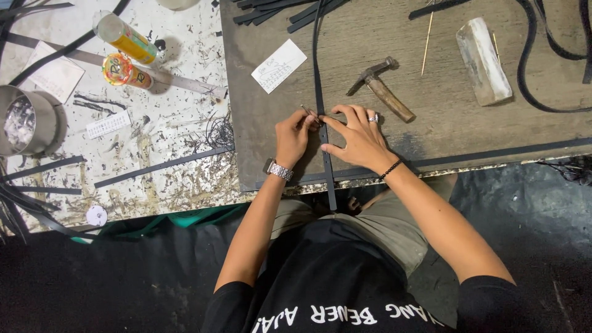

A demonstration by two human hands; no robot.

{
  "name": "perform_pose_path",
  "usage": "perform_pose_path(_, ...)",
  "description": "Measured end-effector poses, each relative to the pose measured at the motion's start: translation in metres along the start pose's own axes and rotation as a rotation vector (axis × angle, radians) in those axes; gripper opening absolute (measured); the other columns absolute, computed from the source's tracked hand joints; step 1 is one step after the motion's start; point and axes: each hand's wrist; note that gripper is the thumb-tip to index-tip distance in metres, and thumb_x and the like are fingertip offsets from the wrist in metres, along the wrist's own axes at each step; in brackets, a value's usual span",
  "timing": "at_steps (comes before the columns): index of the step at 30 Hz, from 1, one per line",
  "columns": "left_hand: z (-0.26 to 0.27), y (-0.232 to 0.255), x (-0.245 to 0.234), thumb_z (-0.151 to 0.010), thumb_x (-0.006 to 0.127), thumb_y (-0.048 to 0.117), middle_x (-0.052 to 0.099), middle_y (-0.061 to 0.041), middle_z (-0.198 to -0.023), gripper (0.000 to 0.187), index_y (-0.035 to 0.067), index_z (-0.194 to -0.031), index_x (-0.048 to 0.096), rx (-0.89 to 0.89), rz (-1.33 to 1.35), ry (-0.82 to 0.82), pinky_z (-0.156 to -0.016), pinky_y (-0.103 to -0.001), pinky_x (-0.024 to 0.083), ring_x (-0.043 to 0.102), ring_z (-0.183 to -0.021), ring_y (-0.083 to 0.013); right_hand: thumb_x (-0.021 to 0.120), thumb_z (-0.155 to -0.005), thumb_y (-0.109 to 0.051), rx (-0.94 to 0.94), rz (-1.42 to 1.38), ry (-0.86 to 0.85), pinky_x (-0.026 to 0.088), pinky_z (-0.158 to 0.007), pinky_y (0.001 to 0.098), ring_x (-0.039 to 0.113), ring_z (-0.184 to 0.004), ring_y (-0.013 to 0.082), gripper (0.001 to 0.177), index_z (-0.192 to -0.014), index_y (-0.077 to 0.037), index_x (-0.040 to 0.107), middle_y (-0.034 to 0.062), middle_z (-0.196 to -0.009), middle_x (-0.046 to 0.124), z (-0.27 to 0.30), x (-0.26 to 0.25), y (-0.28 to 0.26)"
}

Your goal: The person uses a hammer and nail to repeatedly drive nails into a long black leather strip placed on a workbench. They position the nail, strike it with the hammer, and continue along the strip.

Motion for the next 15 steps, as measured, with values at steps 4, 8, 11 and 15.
perform_pose_path(4, 0.0003, 0.0021, 0.0002, -0.102, 0.065, 0.011, 0.075, -0.009, -0.073, 0.012, 0.007, -0.093, 0.073, 0.0, 0.001, 0.0, -0.071, -0.032, 0.057, 0.076, -0.068, -0.0229, 0.059, -0.096, -0.06, -0.015, 0.013, 0.016, 0.033, -0.101, 0.0536, 0.038, -0.131, 0.0352, 0.06, -0.141, -0.019, 0.059, 0.0128, -0.135, 0.048, 0.0023, 0.0086, 0.006)
perform_pose_path(8, -0.0003, 0.0025, 0.0011, -0.101, 0.065, 0.012, 0.076, -0.006, -0.073, 0.012, 0.009, -0.093, 0.073, -0.004, -0.001, 0.001, -0.071, -0.031, 0.057, 0.076, -0.069, -0.0206, 0.061, -0.096, -0.059, -0.02, 0.009, 0.034, 0.033, -0.1, 0.0544, 0.037, -0.132, 0.0352, 0.059, -0.139, -0.018, 0.06, 0.0125, -0.135, 0.048, 0.0023, 0.0081, 0.0053)
perform_pose_path(11, 0.0005, -0.0005, 0.0024, -0.101, 0.066, 0.011, 0.076, -0.007, -0.074, 0.01, 0.009, -0.094, 0.073, 0.003, -0.008, 0.009, -0.071, -0.031, 0.057, 0.076, -0.07, -0.0213, 0.062, -0.096, -0.058, -0.014, -0.004, 0.04, 0.034, -0.099, 0.0556, 0.037, -0.133, 0.0353, 0.058, -0.139, -0.018, 0.06, 0.0124, -0.135, 0.048, 0.0027, 0.0082, 0.0047)
perform_pose_path(15, 0.0019, -0.0018, 0.0037, -0.1, 0.067, 0.012, 0.076, -0.009, -0.074, 0.009, 0.009, -0.095, 0.074, 0.025, -0.02, 0.027, -0.07, -0.032, 0.058, 0.076, -0.07, -0.0235, 0.063, -0.096, -0.057, -0.009, -0.009, 0.042, 0.038, -0.096, 0.0572, 0.038, -0.132, 0.0354, 0.058, -0.138, -0.017, 0.061, 0.0123, -0.135, 0.048, 0.0023, 0.0066, 0.0028)
Point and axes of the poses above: each hand's wrist, its own z-axis away from the middle knuckle, its own x-axis out of the palm, y = z × x
